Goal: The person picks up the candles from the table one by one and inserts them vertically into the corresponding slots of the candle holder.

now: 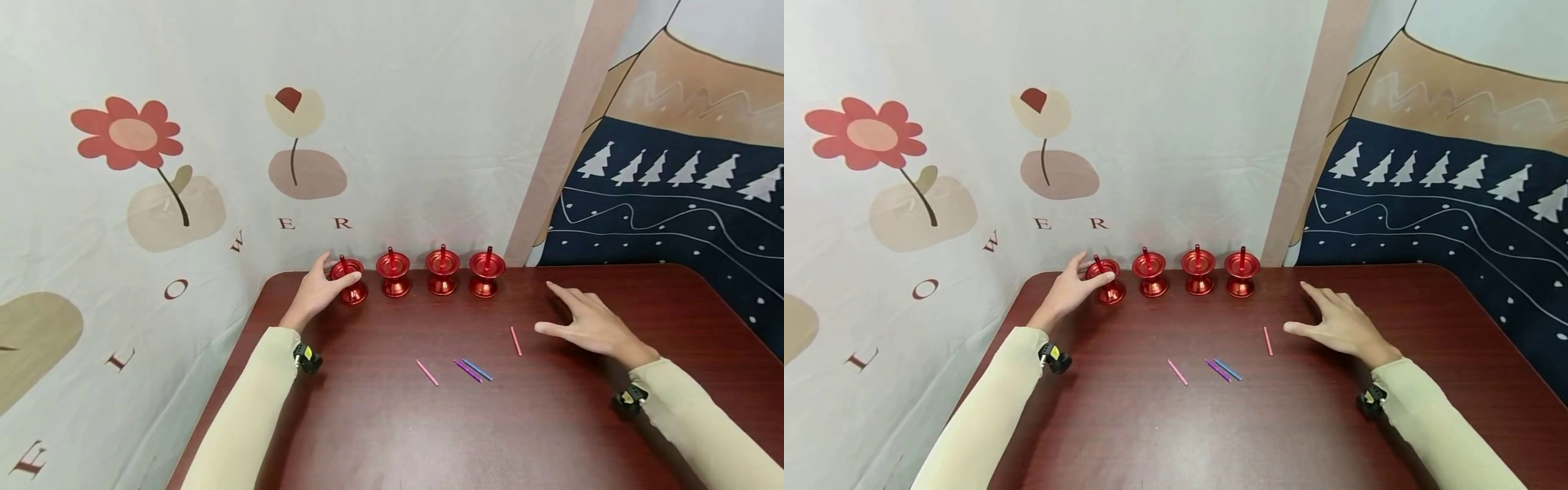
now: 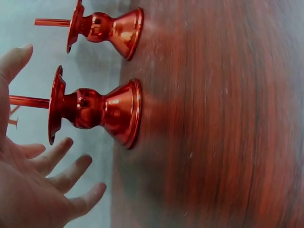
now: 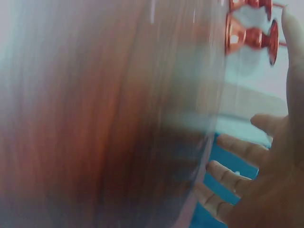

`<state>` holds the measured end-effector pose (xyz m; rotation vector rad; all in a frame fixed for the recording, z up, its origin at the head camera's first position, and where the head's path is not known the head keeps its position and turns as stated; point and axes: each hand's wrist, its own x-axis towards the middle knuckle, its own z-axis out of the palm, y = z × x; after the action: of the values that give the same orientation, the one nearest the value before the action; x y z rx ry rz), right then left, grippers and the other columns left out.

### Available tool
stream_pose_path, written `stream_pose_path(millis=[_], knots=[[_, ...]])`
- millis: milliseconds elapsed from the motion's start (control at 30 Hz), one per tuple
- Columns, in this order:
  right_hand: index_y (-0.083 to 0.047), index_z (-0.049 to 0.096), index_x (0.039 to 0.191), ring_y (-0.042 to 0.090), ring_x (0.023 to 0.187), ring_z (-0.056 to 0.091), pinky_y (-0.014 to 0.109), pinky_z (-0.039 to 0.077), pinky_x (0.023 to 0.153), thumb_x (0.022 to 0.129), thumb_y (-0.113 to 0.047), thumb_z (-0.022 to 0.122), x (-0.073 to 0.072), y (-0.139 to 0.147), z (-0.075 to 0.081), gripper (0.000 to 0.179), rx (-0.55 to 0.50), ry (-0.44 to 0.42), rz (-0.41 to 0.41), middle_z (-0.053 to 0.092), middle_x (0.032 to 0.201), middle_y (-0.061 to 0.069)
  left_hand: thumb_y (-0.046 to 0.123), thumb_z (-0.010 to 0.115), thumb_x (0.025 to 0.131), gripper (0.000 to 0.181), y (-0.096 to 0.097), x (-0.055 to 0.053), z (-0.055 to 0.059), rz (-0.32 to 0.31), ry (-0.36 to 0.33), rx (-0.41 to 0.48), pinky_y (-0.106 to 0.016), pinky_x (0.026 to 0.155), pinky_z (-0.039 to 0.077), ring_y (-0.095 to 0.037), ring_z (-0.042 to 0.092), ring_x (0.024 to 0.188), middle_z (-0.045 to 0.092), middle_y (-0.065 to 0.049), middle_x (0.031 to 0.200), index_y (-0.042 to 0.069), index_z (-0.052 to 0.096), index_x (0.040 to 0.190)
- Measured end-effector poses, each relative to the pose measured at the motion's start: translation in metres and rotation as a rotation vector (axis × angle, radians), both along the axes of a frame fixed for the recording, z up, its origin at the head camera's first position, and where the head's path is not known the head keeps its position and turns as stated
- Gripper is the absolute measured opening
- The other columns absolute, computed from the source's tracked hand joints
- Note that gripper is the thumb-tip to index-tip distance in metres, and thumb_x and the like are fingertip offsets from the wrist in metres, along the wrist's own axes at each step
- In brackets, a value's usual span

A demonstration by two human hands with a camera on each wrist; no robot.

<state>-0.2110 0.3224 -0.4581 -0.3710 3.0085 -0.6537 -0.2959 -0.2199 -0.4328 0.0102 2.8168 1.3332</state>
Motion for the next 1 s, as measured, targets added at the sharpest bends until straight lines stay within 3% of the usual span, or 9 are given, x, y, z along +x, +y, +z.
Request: stream_pose_path(millis=[233,433,567,800,1000], knots=[[0.005,0.053,0.156,0.04,0.12,0.061,0.062,0.052,0.099,0.09,-0.051,0.088,0.006,-0.026,-0.004,0.093,-0.215,-0.024,0.017,0.066,0.135,0.023,0.046,0.079,0.099,0.102,0.001,-0.002,-0.007,0.015,-0.029,0.131,-0.06,0.125,0.034,-0.04,0.038,0.158,0.04,-0.022,0.172,0.012,0.022,0.176],[0.004,0.068,0.141,0.026,0.105,0.065,0.042,0.055,0.091,0.085,-0.042,0.096,0.011,-0.036,-0.009,0.077,-0.302,-0.034,0.046,0.073,0.117,0.008,0.04,0.079,0.101,0.095,0.002,-0.004,-0.012,0.002,-0.01,0.145,-0.06,0.126,0.033,-0.04,0.035,0.159,0.035,-0.022,0.175,0.009,0.026,0.174],[0.001,0.076,0.129,0.021,0.098,0.066,0.031,0.055,0.084,0.083,-0.035,0.098,0.012,-0.039,-0.014,0.062,-0.35,-0.05,0.063,0.074,0.106,0.002,0.035,0.077,0.103,0.088,0.002,-0.003,-0.015,-0.002,0.011,0.151,-0.058,0.125,0.037,-0.04,0.04,0.156,0.039,-0.023,0.172,0.006,0.031,0.172],[-0.006,0.082,0.11,0.016,0.087,0.066,0.027,0.054,0.077,0.081,-0.03,0.1,0.013,-0.047,-0.019,0.042,-0.374,-0.042,0.076,0.073,0.093,-0.004,0.033,0.076,0.104,0.083,0.001,0.004,-0.016,-0.027,0.009,0.158,-0.058,0.122,0.041,-0.042,0.047,0.15,0.045,-0.026,0.166,0.004,0.034,0.17],[-0.007,0.081,0.107,0.015,0.086,0.064,0.027,0.053,0.076,0.082,-0.025,0.1,0.014,-0.051,-0.02,0.036,-0.367,-0.03,0.075,0.072,0.092,-0.003,0.03,0.076,0.105,0.081,0.004,0.012,-0.019,-0.054,0.0,0.177,-0.056,0.121,0.042,-0.04,0.049,0.148,0.047,-0.026,0.164,0.004,0.034,0.169]])
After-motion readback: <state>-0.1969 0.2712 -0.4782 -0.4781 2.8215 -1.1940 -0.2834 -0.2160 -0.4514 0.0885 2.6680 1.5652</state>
